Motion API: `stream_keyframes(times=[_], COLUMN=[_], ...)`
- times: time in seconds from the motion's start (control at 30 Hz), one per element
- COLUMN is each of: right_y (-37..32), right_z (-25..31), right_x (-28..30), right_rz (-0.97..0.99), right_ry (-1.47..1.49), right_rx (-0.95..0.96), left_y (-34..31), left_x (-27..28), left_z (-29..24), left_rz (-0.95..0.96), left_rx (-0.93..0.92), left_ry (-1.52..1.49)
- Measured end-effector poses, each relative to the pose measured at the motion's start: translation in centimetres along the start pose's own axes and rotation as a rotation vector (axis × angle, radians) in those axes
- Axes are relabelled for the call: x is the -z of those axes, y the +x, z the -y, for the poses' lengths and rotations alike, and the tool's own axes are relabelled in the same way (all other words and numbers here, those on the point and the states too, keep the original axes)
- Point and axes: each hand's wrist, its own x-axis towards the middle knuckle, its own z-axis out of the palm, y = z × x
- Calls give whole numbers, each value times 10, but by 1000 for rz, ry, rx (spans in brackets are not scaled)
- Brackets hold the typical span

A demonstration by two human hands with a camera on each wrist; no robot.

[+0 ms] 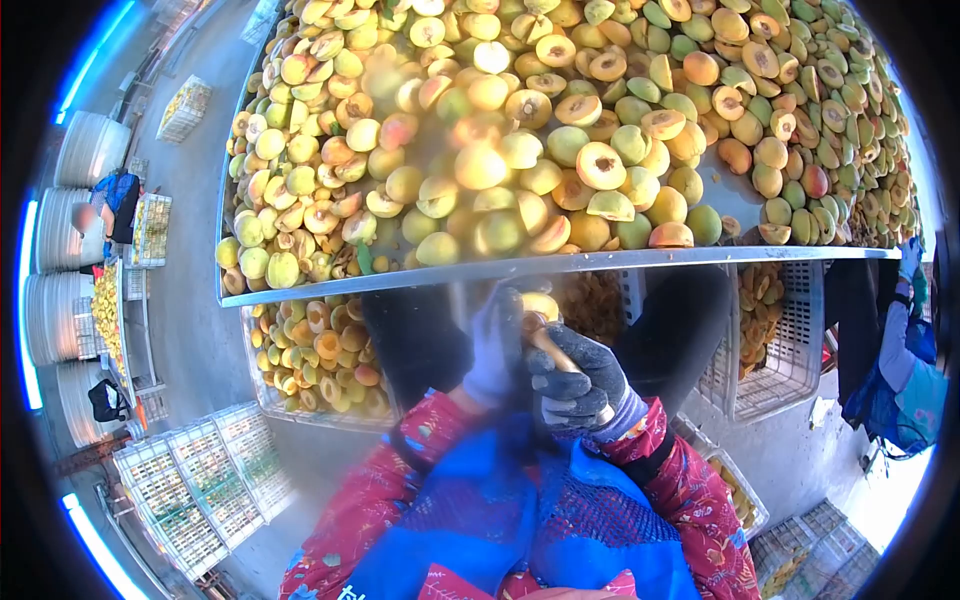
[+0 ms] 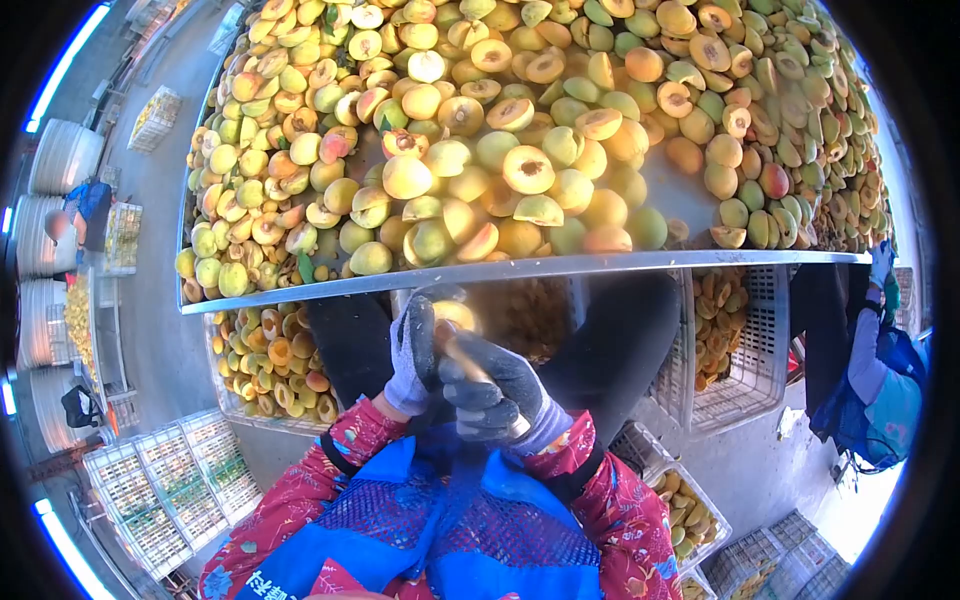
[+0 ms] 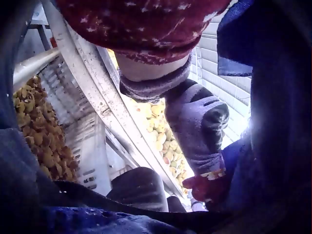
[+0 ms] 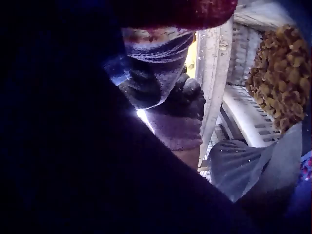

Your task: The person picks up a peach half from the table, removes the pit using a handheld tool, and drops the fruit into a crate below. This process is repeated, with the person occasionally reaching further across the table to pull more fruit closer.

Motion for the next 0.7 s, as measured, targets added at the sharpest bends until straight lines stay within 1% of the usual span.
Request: stream_keyframes(times=[0.03,0.07,0.1,0.13,0.17,0.2,0.23,0.27,0.3,0.33,0.37,0.43,0.47,0.5,0.53,0.57,0.6,0.63,0.7], right_y=[2,0,2,5,6,7,11,7,-1,-6,-11,-15,-14,-14,-15,-16,-18,-21,-25], right_z=[2,-1,-13,-21,-24,-24,-19,-8,7,16,22,23,23,21,20,21,22,25,26], right_x=[1,0,-12,-23,-29,-27,-24,-13,-3,1,2,-6,-10,-12,-11,-15,-12,-9,-6], right_rz=[70,-12,-95,-173,-169,-151,-118,-82,-51,-58,-103,-336,-373,-406,-399,-434,-397,-362,-290], right_ry=[7,-38,-82,-129,-36,-102,-173,-181,-192,-126,-158,-375,-421,-472,-438,-485,-478,-466,-388], right_rx=[-26,52,127,200,132,170,220,194,164,135,152,190,199,219,237,243,228,212,240], left_y=[0,-1,-1,-1,-1,-6,-7,-12,-20,-28,-35,-25,-12,8,23,41,56,67,85], left_x=[-2,0,2,11,22,43,66,97,119,141,157,169,164,149,135,120,112,101,93], left_z=[0,3,6,17,29,39,28,11,1,-10,-18,-20,-22,-32,-23,-19,-4,8,-24], left_rz=[-34,-85,-138,-207,-282,-292,-347,-338,-424,-564,-604,-633,-548,-456,-363,-220,-97,-47,117], left_rx=[28,5,-16,-91,-165,-182,-291,-408,-75,227,179,125,61,-19,-78,2,-15,68,250], left_ry=[-22,27,77,204,331,502,840,977,716,443,1195,1776,1576,1376,1439,1430,1462,1467,1284])
